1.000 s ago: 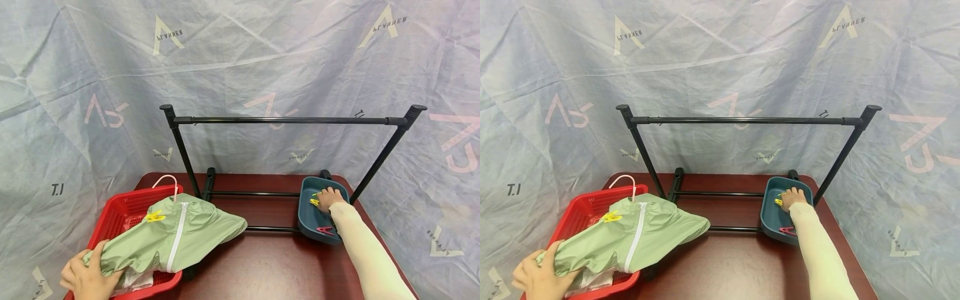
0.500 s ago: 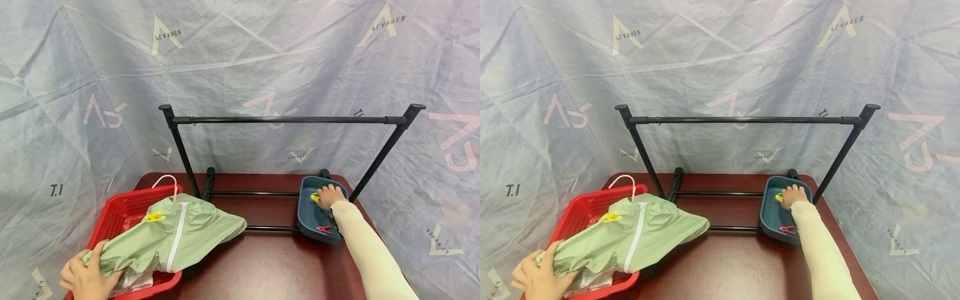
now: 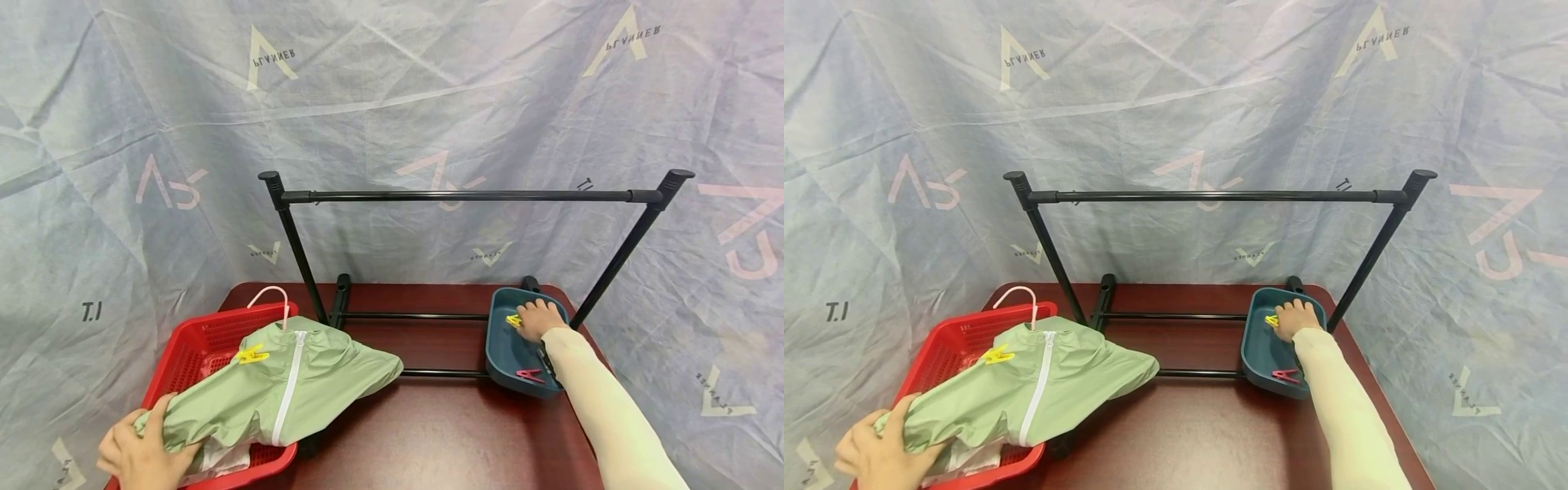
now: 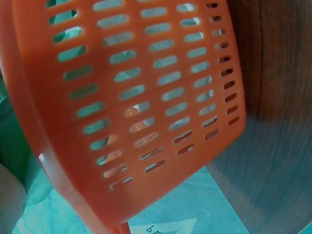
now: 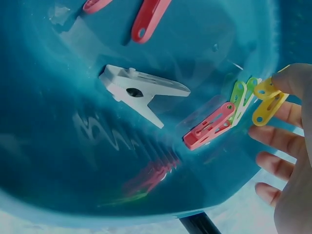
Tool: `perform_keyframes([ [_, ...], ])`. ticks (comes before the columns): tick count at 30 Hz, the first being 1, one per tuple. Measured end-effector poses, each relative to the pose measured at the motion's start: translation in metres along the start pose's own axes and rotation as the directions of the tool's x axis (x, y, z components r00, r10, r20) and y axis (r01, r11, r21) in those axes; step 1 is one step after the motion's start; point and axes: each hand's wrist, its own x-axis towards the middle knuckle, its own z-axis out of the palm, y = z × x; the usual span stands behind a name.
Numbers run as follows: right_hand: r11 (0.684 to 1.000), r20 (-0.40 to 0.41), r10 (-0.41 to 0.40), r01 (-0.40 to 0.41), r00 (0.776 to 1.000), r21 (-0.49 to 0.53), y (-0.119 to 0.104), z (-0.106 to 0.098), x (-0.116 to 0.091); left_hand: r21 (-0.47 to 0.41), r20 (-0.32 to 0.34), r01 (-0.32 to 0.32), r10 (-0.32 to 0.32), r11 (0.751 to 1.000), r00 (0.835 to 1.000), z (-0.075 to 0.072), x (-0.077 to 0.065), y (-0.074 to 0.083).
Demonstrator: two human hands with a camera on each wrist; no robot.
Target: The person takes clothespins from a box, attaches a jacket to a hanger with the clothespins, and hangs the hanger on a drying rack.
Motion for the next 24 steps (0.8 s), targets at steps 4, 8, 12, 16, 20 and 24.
perform_keyframes([
  [4,1.0,-0.039,-0.018,0.018,0.999,-0.007,0.0008,-0.001,-0.0005,0.005,-0.006,0.0,0.0,1.0,1.0,0.0001,-0.0004,0.0],
  [8,1.0,-0.072,-0.013,0.013,0.997,-0.005,-0.0013,-0.0059,-0.0036,0.01,0.011,0.015,-0.015,1.0,1.0,-0.0012,0.0,0.0015],
  [12,1.0,-0.086,-0.014,0.013,0.996,-0.006,-0.0004,-0.0064,-0.0041,0.013,0.019,0.021,-0.022,1.0,1.0,-0.002,0.0001,0.0023],
  [16,1.0,-0.107,-0.025,0.025,0.994,-0.005,0.0005,-0.0058,-0.0043,0.016,0.035,0.042,-0.042,0.999,0.998,-0.0034,0.0004,0.0036],
  [20,0.999,-0.14,-0.044,0.042,0.989,-0.018,0.001,-0.0056,-0.0038,0.015,0.047,0.057,-0.058,0.998,0.997,-0.0041,0.001,0.0043],
  [24,0.998,-0.164,-0.062,0.057,0.984,-0.036,0.0006,-0.007,-0.0036,0.01,0.043,0.05,-0.05,0.999,0.998,-0.0032,0.0011,0.0032],
])
